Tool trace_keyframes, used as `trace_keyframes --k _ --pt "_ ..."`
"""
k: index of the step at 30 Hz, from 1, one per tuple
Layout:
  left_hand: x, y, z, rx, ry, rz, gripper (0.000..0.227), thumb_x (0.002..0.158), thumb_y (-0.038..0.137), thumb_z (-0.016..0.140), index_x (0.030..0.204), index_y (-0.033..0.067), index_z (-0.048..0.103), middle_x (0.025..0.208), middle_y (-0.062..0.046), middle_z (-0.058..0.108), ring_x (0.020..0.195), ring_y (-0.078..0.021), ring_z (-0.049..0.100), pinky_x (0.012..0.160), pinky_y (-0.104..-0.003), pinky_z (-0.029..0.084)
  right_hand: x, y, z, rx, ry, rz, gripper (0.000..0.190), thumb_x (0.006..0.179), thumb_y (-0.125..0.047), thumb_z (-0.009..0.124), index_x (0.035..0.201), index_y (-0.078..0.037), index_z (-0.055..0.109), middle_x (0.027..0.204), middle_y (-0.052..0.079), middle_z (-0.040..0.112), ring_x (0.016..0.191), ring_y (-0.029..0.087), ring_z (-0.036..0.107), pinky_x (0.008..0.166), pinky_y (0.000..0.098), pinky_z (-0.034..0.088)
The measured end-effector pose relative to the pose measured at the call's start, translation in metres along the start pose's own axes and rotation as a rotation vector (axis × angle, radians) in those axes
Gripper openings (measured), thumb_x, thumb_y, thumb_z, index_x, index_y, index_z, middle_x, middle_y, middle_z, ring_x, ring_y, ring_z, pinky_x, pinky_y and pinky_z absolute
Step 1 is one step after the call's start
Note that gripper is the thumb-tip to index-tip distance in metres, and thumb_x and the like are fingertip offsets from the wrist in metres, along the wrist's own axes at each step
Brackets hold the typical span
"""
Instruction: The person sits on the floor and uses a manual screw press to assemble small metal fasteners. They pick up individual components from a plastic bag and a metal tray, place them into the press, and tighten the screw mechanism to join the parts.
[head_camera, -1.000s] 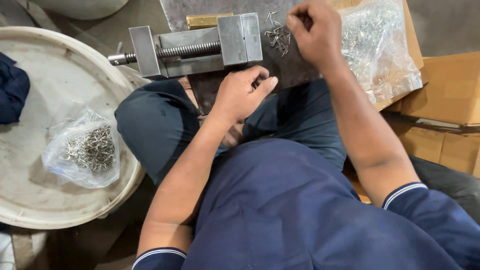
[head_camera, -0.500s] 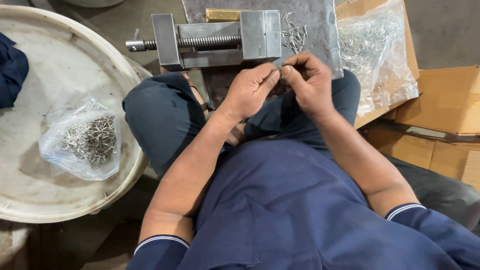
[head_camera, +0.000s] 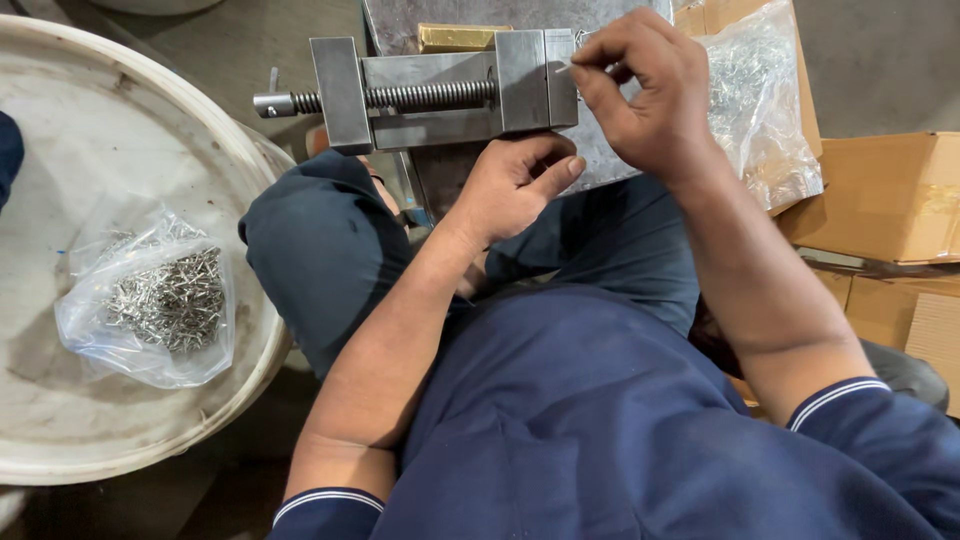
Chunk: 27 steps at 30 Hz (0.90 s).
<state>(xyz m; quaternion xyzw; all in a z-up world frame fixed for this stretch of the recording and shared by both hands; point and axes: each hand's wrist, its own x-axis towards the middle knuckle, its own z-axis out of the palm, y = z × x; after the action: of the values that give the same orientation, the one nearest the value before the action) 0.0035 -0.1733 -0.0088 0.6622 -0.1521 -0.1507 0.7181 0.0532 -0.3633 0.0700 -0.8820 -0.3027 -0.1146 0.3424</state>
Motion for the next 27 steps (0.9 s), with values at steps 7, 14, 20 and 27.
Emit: trace_keyframes --k 7,14,20,27 --pt "0.003 0.004 -0.004 0.069 -0.02 0.008 0.022 0.097 0.025 0.072 0.1 0.0037 0.073 0.076 -0.002 0.07 0.065 -0.01 0.06 0.061 -0.028 0.052 0.022 -0.016 -0.006 -0.09 -0.13 -0.087 0.007 0.102 0.006 0.071 0.106 0.001 0.069 0.102 0.012 0.068 0.088 0.022 0.071 0.075 0.0308 0.057" --pt "0.003 0.007 -0.003 0.083 -0.016 -0.006 0.02 0.096 0.023 0.073 0.1 0.0043 0.073 0.075 -0.003 0.07 0.063 -0.0103 0.059 0.06 -0.027 0.051 0.016 -0.011 -0.003 -0.119 -0.103 -0.106 0.01 0.102 0.007 0.071 0.11 0.002 0.07 0.101 0.013 0.069 0.09 0.024 0.069 0.079 0.0321 0.056" --pt "0.002 0.005 -0.004 0.038 -0.018 0.018 0.018 0.098 0.02 0.072 0.104 0.0032 0.072 0.077 -0.001 0.07 0.069 -0.0063 0.06 0.065 -0.025 0.052 -0.032 0.031 0.002 0.175 0.149 0.372 0.009 0.107 -0.001 0.072 0.116 -0.002 0.072 0.093 0.006 0.069 0.077 0.012 0.065 0.071 0.0266 0.051" --pt "-0.001 0.0 -0.002 -0.026 -0.047 0.032 0.018 0.102 0.018 0.07 0.107 0.0009 0.071 0.083 0.003 0.068 0.073 -0.0038 0.058 0.068 -0.023 0.052 -0.094 0.046 0.015 -0.067 0.123 0.309 0.014 0.099 0.001 0.079 0.11 -0.004 0.074 0.092 0.009 0.066 0.073 0.018 0.06 0.067 0.0305 0.047"
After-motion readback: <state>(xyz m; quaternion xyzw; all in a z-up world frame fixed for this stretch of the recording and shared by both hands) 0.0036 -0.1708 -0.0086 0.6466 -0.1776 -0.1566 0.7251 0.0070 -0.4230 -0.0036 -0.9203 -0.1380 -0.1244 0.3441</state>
